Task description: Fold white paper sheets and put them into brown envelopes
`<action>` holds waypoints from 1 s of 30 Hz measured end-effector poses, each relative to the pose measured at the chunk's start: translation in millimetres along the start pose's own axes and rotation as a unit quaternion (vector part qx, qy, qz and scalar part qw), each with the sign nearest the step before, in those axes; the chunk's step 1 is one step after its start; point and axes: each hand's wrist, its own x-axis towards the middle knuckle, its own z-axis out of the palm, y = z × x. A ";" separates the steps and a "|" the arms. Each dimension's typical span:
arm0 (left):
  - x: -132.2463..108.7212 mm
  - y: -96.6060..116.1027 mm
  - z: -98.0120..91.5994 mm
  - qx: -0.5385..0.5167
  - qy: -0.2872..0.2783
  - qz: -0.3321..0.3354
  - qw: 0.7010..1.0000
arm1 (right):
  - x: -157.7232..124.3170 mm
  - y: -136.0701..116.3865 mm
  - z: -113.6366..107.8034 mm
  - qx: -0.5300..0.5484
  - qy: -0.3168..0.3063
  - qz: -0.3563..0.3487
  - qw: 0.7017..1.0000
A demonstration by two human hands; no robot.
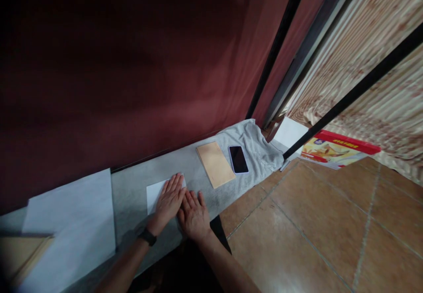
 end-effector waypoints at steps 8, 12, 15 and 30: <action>-33.0 -20.0 -1.0 0.025 0.040 -0.043 0.998 | 13.4 -2.9 -6.9 -0.001 -0.010 0.016 1.000; -43.1 -24.9 -6.3 0.023 0.041 -0.037 0.998 | 44.1 -8.8 -2.4 -0.009 -0.033 -0.019 0.999; -43.3 -24.8 -8.3 0.016 0.040 -0.046 0.998 | 61.1 -6.8 6.6 -0.037 -0.050 -0.037 0.997; -66.0 -27.7 -21.2 0.053 0.090 -0.177 0.979 | 59.0 9.8 26.4 -0.074 0.000 -0.020 0.997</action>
